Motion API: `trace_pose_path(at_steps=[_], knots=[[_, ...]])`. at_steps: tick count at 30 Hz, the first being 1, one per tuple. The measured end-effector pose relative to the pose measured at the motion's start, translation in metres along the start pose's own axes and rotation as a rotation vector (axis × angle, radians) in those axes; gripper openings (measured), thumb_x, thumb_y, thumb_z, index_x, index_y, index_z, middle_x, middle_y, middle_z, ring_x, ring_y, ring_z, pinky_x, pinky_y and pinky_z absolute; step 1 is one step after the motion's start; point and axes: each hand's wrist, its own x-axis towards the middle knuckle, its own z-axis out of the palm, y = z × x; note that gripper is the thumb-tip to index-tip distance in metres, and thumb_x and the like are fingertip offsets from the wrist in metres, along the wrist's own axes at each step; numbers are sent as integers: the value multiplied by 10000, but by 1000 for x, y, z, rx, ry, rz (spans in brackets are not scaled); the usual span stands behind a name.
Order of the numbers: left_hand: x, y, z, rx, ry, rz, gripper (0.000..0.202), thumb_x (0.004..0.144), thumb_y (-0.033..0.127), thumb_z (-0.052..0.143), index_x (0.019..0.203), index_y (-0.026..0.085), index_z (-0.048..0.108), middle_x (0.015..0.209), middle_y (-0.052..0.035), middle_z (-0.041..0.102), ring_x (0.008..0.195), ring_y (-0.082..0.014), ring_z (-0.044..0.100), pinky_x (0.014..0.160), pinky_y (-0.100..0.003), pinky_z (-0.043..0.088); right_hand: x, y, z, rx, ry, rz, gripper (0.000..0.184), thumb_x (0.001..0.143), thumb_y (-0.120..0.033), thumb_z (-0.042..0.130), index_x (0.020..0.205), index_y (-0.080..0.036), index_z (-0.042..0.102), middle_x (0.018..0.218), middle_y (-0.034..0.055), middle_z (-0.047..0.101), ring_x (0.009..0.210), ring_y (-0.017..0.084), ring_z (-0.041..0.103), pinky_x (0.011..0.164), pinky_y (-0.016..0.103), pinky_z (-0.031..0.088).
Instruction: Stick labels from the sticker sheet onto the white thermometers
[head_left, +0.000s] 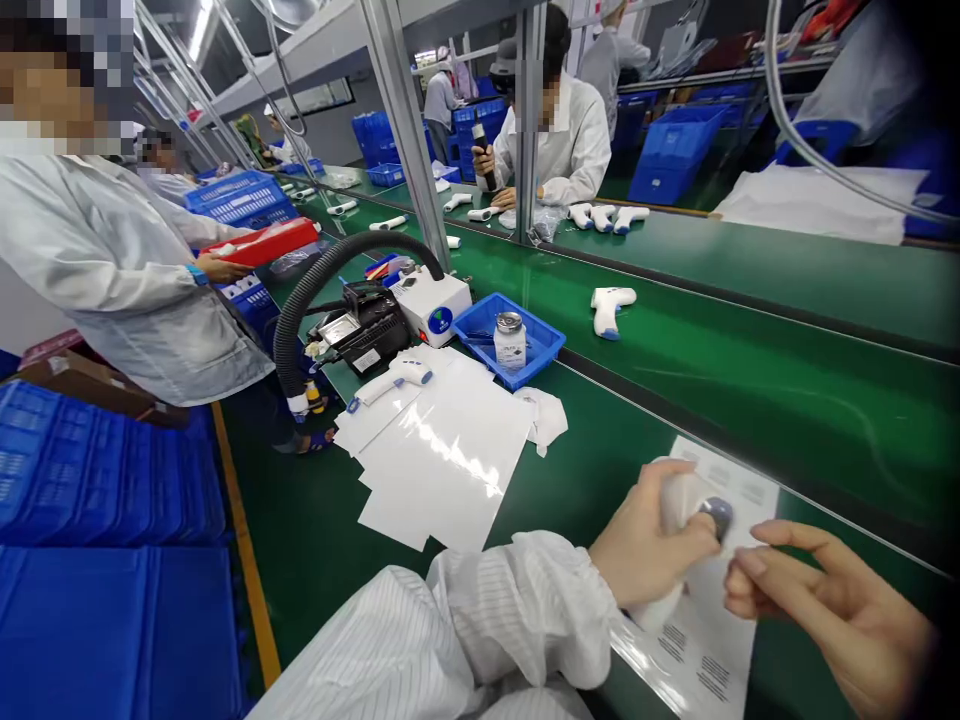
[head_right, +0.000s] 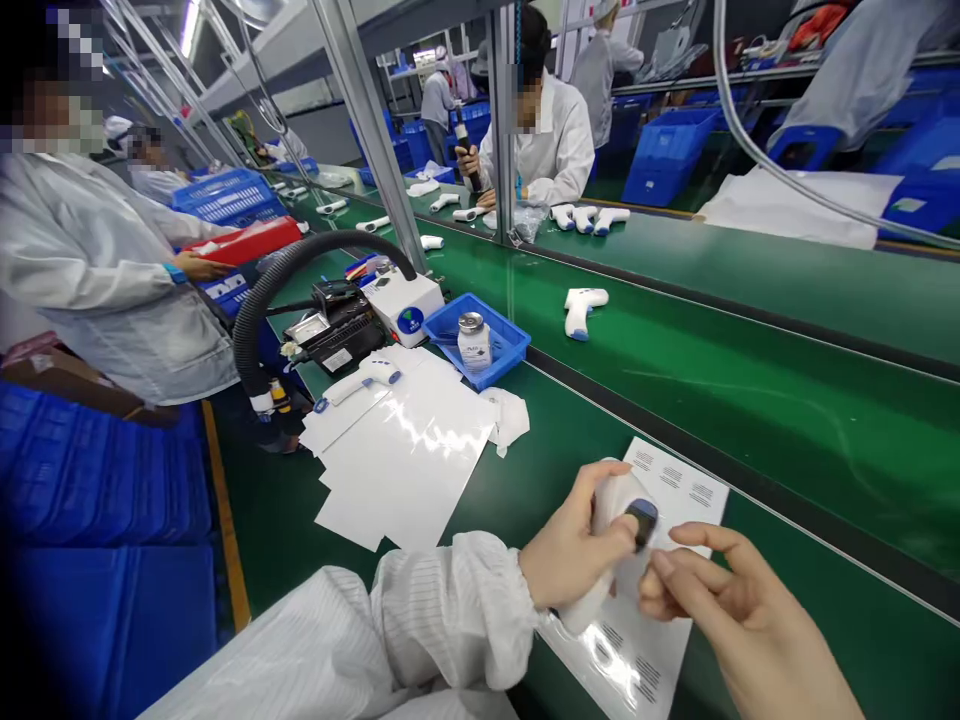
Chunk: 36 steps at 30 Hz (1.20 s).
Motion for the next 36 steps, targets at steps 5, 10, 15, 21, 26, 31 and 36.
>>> trace_pose_path(at_steps=[5, 10, 15, 21, 26, 31, 36], knots=[[3, 5, -6, -228, -135, -92, 796, 659, 134, 606, 1378, 299, 309, 975, -11, 505, 515, -62, 494, 454, -219, 444, -1, -28, 9, -60, 146, -219, 418, 684, -480, 737, 1009, -280, 567, 1036, 97, 627, 895, 279, 640, 761, 475, 558], [-7, 10, -3, -45, -167, 123, 867, 636, 27, 548, 1414, 287, 264, 1100, -44, 534, 778, -143, 576, 708, -297, 509, 1, -48, 18, -161, 39, -393, 222, 797, -314, 668, 1001, -286, 586, 1066, 44, 609, 1038, 257, 579, 909, 432, 486], [-16, 13, 0, 105, -77, 181, 834, 706, 29, 498, 1455, 278, 226, 1375, -89, 435, 1173, -259, 516, 984, -412, 444, 1, -58, 18, -55, 80, -366, 63, 859, -331, 614, 811, -312, 576, 931, 42, 618, 959, 274, 601, 873, 427, 497], [-15, 11, 2, 50, -77, 175, 807, 757, 62, 541, 1462, 248, 196, 1390, -113, 446, 1214, -264, 515, 1012, -420, 447, 0, -52, 34, 61, 33, -265, 217, 811, -343, 648, 1007, -337, 554, 1122, 32, 608, 1119, 271, 581, 1011, 437, 476], [-20, 16, -14, 118, -158, 355, 1047, 731, 201, 691, 1539, 218, 25, 1392, -178, 449, 1209, -321, 533, 968, -466, 485, -9, -44, 41, 95, -343, -27, 519, 771, -472, 658, 1240, -287, 533, 1085, 73, 698, 952, 290, 684, 816, 438, 567], [-26, 54, -126, 775, 130, 384, 537, 762, 238, 685, 1287, 271, 578, 1289, -66, 597, 1215, -290, 533, 1046, -441, 427, 72, -18, -16, -330, -1, -57, 382, 689, -545, 681, 961, -284, 620, 728, 79, 678, 590, 263, 634, 556, 410, 461], [-39, 72, -263, 1054, 877, 44, 359, 913, 182, 531, 1261, 95, 541, 1312, -152, 543, 1265, -342, 449, 1068, -571, 321, 180, -7, -72, -787, 333, -206, 281, 645, -479, 757, 746, -253, 623, 893, 220, 657, 891, 358, 653, 604, 461, 316]])
